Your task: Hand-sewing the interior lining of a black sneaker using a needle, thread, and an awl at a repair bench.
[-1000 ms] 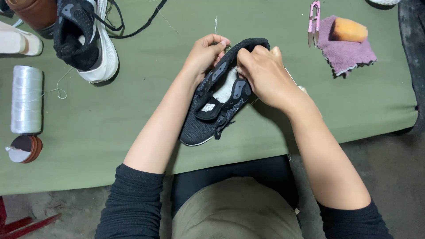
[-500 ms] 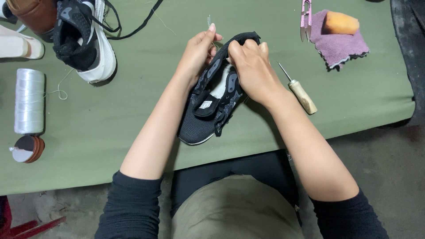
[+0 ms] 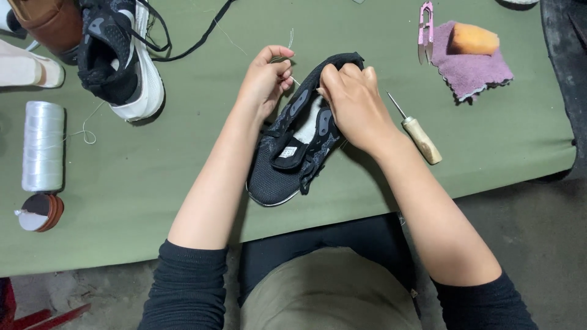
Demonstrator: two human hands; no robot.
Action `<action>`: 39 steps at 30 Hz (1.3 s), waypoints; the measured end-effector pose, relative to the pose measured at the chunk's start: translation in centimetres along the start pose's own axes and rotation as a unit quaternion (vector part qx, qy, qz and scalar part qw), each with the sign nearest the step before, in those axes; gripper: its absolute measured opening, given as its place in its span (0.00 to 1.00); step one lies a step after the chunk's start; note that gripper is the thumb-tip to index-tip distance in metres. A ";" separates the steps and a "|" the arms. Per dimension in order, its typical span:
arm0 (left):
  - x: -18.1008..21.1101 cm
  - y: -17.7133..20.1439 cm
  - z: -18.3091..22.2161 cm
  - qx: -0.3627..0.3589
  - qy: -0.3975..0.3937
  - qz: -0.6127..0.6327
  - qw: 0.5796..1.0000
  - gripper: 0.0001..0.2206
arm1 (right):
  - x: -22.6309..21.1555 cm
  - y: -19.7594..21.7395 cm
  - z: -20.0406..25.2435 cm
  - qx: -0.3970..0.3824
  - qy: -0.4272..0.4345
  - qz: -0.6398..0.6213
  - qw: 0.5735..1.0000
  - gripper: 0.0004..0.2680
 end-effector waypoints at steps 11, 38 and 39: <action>10.3 4.0 2.5 0.074 -0.160 -0.078 0.981 0.14 | 0.1 -0.4 1.0 0.095 0.026 0.062 0.993 0.07; 5.6 -3.2 17.9 0.130 -0.387 -0.698 0.589 0.16 | -5.0 -2.6 5.0 0.137 -0.017 -0.103 0.985 0.05; 5.3 -3.5 18.0 0.120 -0.376 -0.705 0.590 0.18 | -5.0 -2.8 5.2 0.127 -0.018 -0.094 0.987 0.05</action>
Point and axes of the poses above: each hand's wrist, its own z-axis away from the middle knuckle, its own y-axis out of the back of the hand, x = y × z, the point moved 6 cm from there along -z, towards the middle knuckle, and after that the axes turned 10 degrees about -x, right-handed, at the moved point
